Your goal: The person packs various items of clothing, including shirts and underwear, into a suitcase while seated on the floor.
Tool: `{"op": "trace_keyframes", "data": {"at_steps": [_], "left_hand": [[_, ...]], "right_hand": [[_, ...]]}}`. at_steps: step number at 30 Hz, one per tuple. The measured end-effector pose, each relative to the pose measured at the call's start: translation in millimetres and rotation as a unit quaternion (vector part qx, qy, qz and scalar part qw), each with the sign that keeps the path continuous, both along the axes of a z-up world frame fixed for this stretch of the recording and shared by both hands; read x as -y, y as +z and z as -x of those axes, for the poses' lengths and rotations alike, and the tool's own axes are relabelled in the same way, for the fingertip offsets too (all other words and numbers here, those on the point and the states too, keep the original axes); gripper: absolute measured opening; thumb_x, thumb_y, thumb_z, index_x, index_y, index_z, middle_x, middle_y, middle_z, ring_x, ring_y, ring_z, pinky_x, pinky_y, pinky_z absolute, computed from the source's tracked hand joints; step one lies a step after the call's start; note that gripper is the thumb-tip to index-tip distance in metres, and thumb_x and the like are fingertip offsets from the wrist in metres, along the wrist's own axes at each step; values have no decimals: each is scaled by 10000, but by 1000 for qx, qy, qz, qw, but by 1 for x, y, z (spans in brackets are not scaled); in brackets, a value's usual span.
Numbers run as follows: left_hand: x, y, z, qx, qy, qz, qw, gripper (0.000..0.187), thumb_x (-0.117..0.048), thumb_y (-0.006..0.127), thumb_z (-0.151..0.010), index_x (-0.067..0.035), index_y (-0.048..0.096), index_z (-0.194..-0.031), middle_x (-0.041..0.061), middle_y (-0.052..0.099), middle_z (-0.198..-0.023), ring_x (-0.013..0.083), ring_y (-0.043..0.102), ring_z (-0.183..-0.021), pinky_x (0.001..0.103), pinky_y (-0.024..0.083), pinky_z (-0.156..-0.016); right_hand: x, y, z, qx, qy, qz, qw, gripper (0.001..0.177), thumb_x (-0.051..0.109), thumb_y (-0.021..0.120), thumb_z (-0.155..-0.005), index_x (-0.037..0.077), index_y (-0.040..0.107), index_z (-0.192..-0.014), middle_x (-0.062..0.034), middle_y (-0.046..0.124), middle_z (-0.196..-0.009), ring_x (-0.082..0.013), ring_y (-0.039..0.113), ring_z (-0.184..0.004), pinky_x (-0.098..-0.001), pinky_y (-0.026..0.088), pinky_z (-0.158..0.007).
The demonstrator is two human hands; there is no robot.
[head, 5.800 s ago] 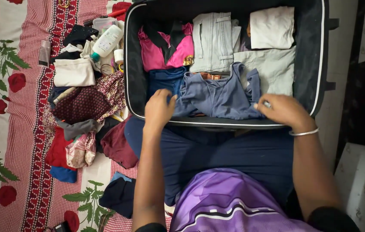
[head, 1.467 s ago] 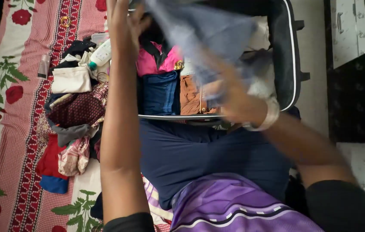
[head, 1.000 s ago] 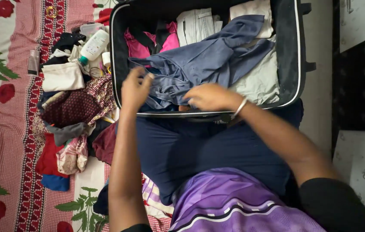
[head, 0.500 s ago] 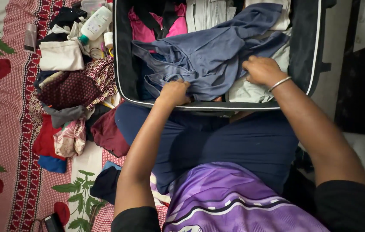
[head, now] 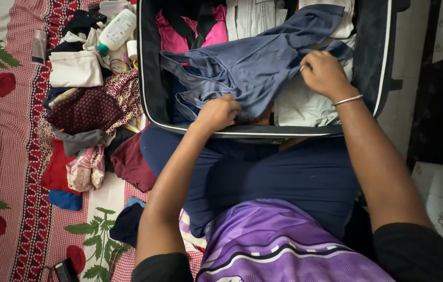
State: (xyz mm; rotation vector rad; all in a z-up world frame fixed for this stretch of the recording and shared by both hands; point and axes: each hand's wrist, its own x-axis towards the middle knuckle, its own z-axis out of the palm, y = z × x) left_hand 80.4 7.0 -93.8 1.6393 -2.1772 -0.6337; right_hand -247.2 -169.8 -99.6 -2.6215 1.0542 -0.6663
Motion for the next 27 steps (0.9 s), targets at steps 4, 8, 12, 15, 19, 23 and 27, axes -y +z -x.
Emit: {"op": "trace_keyframes", "data": {"at_steps": [4, 8, 12, 15, 19, 23, 27], "left_hand": [[2, -5, -15, -266, 185, 60, 944, 117, -139, 649, -982, -66, 673, -1072, 64, 664, -974, 223, 629, -910, 358, 520, -806], [-1, 24, -34, -584, 232, 74, 774, 103, -135, 531, -1088, -57, 594, -1110, -21, 611, -1005, 78, 583, -931, 251, 508, -861], [-4, 90, -56, -611, 255, 168, 730, 95, -128, 517, -1119, -66, 559, -1176, -10, 585, -1004, 69, 538, -888, 232, 459, -802], [-7, 145, -75, -524, 250, 270, 768, 126, -80, 484, -1137, -51, 549, -1242, -19, 569, -1092, 52, 530, -993, 221, 470, -926], [-7, 202, -105, -434, 178, 331, 819, 87, -31, 483, -1161, -14, 539, -1225, -11, 554, -1029, 54, 486, -890, 207, 419, -841], [-13, 223, -118, -370, 143, 370, 840, 229, -180, 548, -1174, 11, 508, -1054, 33, 487, -885, 96, 408, -766, 264, 353, -727], [-11, 223, -110, -140, 140, 406, 892, 446, -409, 641, -1061, -7, 474, -964, 112, 459, -812, 230, 452, -709, 363, 363, -669]], "right_hand": [[8, 6, 11, 189, -120, -105, 969, 156, 150, 627, -1070, 2, 667, -1100, -187, 685, -889, -337, 685, -816, -416, 519, -733], [2, 38, 9, 248, -103, -89, 959, 183, 154, 654, -1121, -28, 645, -1101, -172, 679, -839, -249, 664, -724, -373, 489, -675], [-20, 95, 5, 221, 20, -34, 974, 308, 215, 780, -1115, -28, 672, -961, -153, 733, -893, -205, 742, -846, -348, 576, -817], [-29, 143, 10, 88, 62, -24, 994, 497, 361, 906, -762, -21, 712, -1013, -147, 719, -874, -224, 720, -802, -343, 578, -720], [-25, 186, 24, 22, 14, 98, 995, 238, 232, 855, -972, 31, 748, -1040, -130, 742, -923, -220, 716, -794, -335, 568, -703], [-13, 208, 55, 109, -68, 90, 988, 82, 67, 717, -1041, 4, 742, -1088, -140, 733, -936, -205, 704, -783, -295, 524, -672], [-8, 208, 74, 179, -109, 29, 977, 87, 73, 720, -1037, 8, 742, -1090, -139, 734, -941, -206, 705, -789, -296, 526, -678]]}}
